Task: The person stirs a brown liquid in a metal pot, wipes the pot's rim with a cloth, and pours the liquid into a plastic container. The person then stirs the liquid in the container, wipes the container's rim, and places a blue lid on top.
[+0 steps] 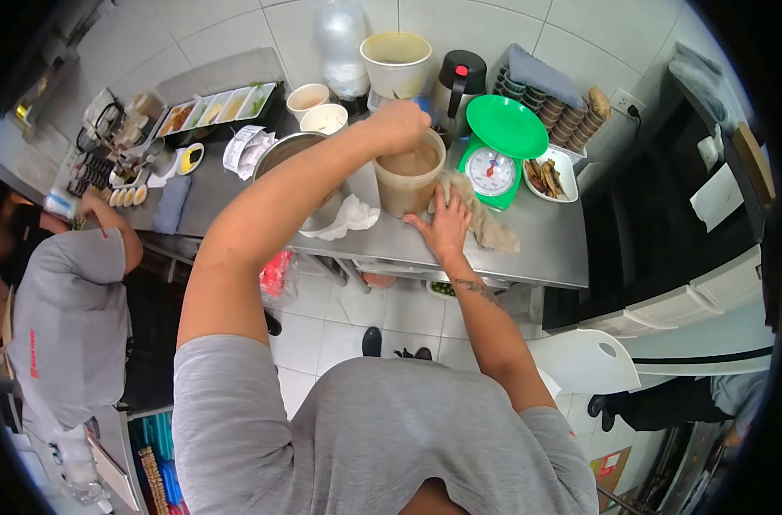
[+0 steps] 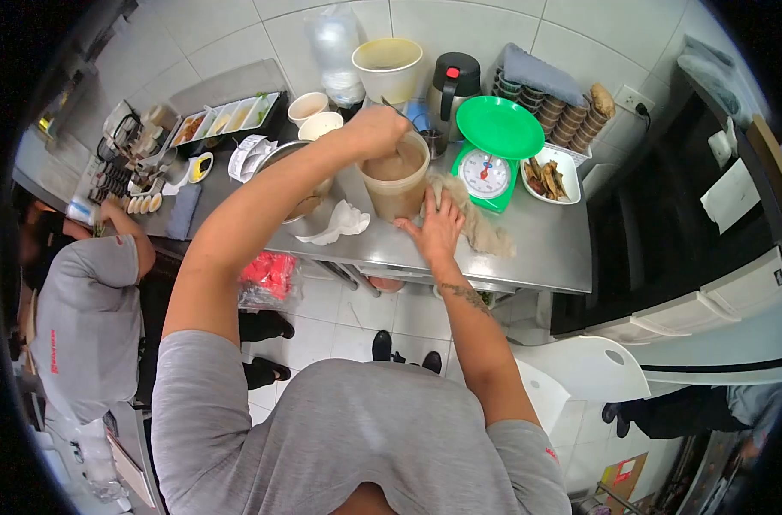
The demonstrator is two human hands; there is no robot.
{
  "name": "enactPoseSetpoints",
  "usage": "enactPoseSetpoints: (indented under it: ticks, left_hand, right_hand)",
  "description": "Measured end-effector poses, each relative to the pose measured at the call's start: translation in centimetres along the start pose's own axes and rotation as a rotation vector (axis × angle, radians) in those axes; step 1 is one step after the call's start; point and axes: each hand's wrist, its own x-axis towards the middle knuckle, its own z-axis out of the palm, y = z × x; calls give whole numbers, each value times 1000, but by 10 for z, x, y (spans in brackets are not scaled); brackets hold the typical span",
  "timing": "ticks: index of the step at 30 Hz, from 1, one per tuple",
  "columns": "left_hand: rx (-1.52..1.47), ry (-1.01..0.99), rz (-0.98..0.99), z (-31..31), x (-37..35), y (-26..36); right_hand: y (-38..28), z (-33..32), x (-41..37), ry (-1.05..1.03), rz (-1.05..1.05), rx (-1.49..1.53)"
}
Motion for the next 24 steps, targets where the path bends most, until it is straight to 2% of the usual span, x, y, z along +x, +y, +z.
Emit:
enactPoseSetpoints:
  ticks: [1, 4, 7, 10, 11, 14, 17, 20, 23, 24]
  left_hand:
    - [60, 18, -32, 1, 0, -3]
    - [25, -186, -9, -26, -18, 13]
    - [-106, -71, 149, 3, 7, 3]
    - [78, 78, -53, -4, 7, -3]
    - [122, -42, -43, -16, -1, -2]
    - [68, -228, 2, -5, -1, -3]
    - [-114, -4, 85, -1, 10, -3]
    - [76, 111, -96, -4, 6, -12]
    - [40, -114, -56, -8, -11, -3]
    - [2, -97, -24, 0, -10, -4]
  right_hand:
    - [-1, 0, 0, -6, 7, -6]
    - [-2, -4, 3, -11, 9, -9]
    - [-2, 0, 1, -8, 3, 10]
    - [1, 2, 0, 5, -1, 1]
    - [1, 2, 1, 11, -3, -3]
    - [0, 1, 3, 8, -4, -1]
    - [2, 2, 1, 19, -14, 23]
    - [0, 0, 1, 5, -1, 11]
    - [-2, -2, 2, 3, -5, -8]
    - [-3, -2, 3, 12, -14, -7]
